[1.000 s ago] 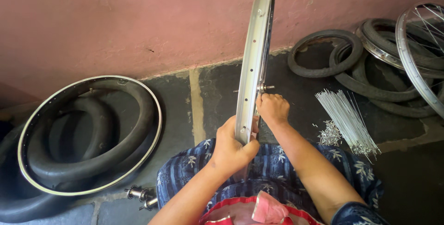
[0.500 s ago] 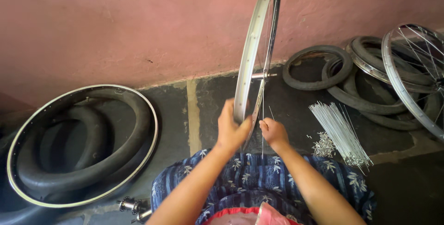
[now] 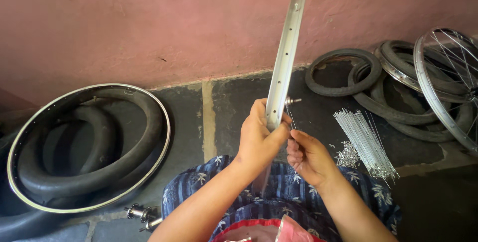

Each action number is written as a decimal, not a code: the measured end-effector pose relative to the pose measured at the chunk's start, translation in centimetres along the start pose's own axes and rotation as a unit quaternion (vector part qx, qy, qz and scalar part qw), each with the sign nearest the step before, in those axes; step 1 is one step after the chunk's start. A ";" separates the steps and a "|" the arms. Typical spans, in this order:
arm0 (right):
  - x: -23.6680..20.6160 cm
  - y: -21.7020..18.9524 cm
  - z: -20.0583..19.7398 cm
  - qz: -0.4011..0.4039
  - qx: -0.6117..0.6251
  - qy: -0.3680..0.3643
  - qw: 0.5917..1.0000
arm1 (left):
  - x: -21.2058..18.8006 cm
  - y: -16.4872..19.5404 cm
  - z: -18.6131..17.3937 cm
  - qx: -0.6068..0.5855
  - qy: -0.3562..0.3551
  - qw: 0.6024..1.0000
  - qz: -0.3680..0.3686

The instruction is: The person sits on the floor lacing spokes into a bicycle rim, threading each spoke through the hub flange and rim holes by hand and turning the rim as they work around it. They repeatedly take new spokes from a bundle on the floor and seat them into the rim.

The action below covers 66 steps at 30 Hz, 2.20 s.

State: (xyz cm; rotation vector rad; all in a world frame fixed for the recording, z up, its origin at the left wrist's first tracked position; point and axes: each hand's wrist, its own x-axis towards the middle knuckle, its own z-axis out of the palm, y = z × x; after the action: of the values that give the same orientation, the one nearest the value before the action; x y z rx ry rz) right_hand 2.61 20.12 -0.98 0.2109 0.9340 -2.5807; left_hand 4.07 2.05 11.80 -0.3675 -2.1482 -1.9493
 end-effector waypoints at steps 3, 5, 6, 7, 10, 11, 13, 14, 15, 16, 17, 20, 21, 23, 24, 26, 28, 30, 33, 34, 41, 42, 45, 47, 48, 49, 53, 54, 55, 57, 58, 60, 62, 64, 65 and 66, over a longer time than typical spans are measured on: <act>-0.7 -0.1 1.5 0.018 0.083 -0.027 0.996 | -0.8 2.4 -0.5 0.073 -0.005 0.997 0.021; -0.4 -0.1 2.3 0.015 0.116 -0.078 0.990 | -1.7 3.1 -0.7 0.088 -0.007 0.996 0.030; 0.0 -0.1 2.7 0.018 0.126 -0.078 0.989 | -2.0 3.2 -0.8 0.095 -0.008 0.995 0.034; 0.4 -0.2 3.1 0.022 0.135 -0.078 0.988 | -2.3 3.2 -0.8 0.114 -0.003 0.993 0.013; 2.0 -0.2 4.0 0.022 0.081 -0.025 0.996 | -2.7 2.7 -1.1 0.154 0.008 0.988 -0.024; 2.4 -0.1 4.2 0.020 0.048 0.000 0.999 | -2.8 2.4 -1.2 0.156 0.007 0.988 -0.017; 3.4 0.1 4.5 0.019 0.058 -0.067 0.996 | -2.9 1.9 -1.4 0.168 0.009 0.986 0.001; 3.9 0.2 4.6 0.016 0.064 -0.101 0.993 | -2.9 1.6 -1.4 0.179 0.010 0.984 0.013; 4.3 0.3 4.6 0.011 0.037 -0.087 0.995 | -2.9 1.4 -1.3 0.189 0.010 0.982 0.025; 4.6 0.4 4.5 0.006 0.011 -0.073 0.997 | -3.0 1.2 -1.3 0.186 0.012 0.982 0.024; 4.8 0.4 4.5 0.000 -0.015 -0.059 0.998 | -3.1 1.1 -1.3 0.183 0.014 0.983 0.022; 5.0 0.6 4.4 0.038 0.058 -0.096 0.993 | -3.2 0.7 -1.4 0.180 0.018 0.983 0.019; 4.8 0.6 4.4 0.039 0.057 -0.087 0.994 | -3.2 0.7 -1.5 0.181 0.019 0.983 0.018; 4.3 0.5 4.5 0.040 0.055 -0.067 0.995 | -3.2 0.7 -1.5 0.177 0.025 0.984 0.020; 4.0 0.5 4.6 0.038 0.056 -0.079 0.995 | -3.2 0.8 -1.5 0.175 0.027 0.984 0.022; 3.4 0.3 4.9 0.033 0.060 -0.104 0.992 | -3.2 1.0 -1.4 0.175 0.024 0.984 -0.006; 2.8 0.0 5.2 -0.010 -0.036 -0.117 0.992 | -3.2 1.3 -1.1 0.174 0.056 0.982 0.038; 2.6 -0.2 5.5 -0.007 -0.032 -0.105 0.994 | -3.1 1.6 -1.1 0.172 0.122 0.965 0.155; 2.8 -0.3 5.0 0.049 0.059 -0.079 0.994 | -2.6 1.6 -1.4 0.172 0.069 0.952 0.243; 3.0 -0.4 4.4 0.054 0.045 -0.091 0.993 | -2.5 1.6 -1.4 0.128 0.035 0.977 0.164; 8.8 -3.3 -7.3 -0.025 -0.461 0.067 0.884 | -1.8 0.5 -1.4 0.033 -0.036 0.999 -0.001; 9.5 -4.2 -9.8 -0.036 -0.531 0.102 0.840 | -1.6 0.3 -1.4 0.032 -0.040 0.999 -0.017; 9.6 -6.8 -16.4 -0.021 -0.797 0.227 0.559 | -1.1 -0.5 -1.2 0.048 -0.036 0.998 -0.010; 8.7 -7.5 -19.2 0.064 -0.806 0.277 0.519 | -0.7 -1.0 -1.0 0.041 -0.024 0.999 0.010; 8.4 -7.7 -20.4 0.102 -0.819 0.268 0.498 | -0.5 -1.1 -0.9 0.038 -0.017 0.999 0.021; 8.4 -7.8 -21.3 0.138 -0.830 0.258 0.475 | -0.2 -1.3 -0.9 0.023 -0.028 0.999 -0.003; 9.6 -7.5 -22.0 0.192 -0.842 0.260 0.432 | 0.2 -1.3 -0.7 0.010 -0.047 0.999 -0.024; 10.2 -7.5 -22.0 0.216 -0.843 0.259 0.419 | 0.4 -1.2 -0.6 0.018 -0.046 0.999 -0.006; 10.6 -7.4 -22.0 0.237 -0.844 0.257 0.406 | 0.6 -1.2 -0.5 0.011 -0.048 0.999 -0.021; 11.3 -7.4 -22.1 0.256 -0.849 0.253 0.387 | 0.9 -1.0 -0.4 0.000 -0.050 0.998 -0.049; 11.5 -7.5 -22.2 0.255 -0.852 0.252 0.382 | 1.1 -0.9 -0.4 -0.001 -0.053 0.997 -0.053; 11.7 -7.6 -22.6 0.246 -0.853 0.252 0.385 | 1.3 -0.7 -0.5 -0.007 -0.061 0.996 -0.059; 11.8 -7.8 -22.8 0.226 -0.850 0.256 0.401 | 1.6 -0.4 -0.6 -0.031 -0.064 0.994 -0.081; 11.9 -7.8 -23.0 0.201 -0.839 0.288 0.415 | 1.6 -0.2 -0.7 -0.036 -0.068 0.993 -0.091; 11.9 -7.7 -23.0 0.189 -0.833 0.303 0.422 | 1.7 -0.1 -0.7 -0.029 -0.071 0.993 -0.089; 12.0 -7.7 -22.9 0.197 -0.835 0.304 0.414 | 1.8 0.0 -0.8 -0.022 -0.074 0.993 -0.088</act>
State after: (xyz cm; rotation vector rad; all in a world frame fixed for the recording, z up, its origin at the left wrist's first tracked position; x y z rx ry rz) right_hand -11.28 36.51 -17.25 0.5918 2.6244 -0.1153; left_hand 2.33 1.30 12.46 -0.3514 -2.3021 -2.1295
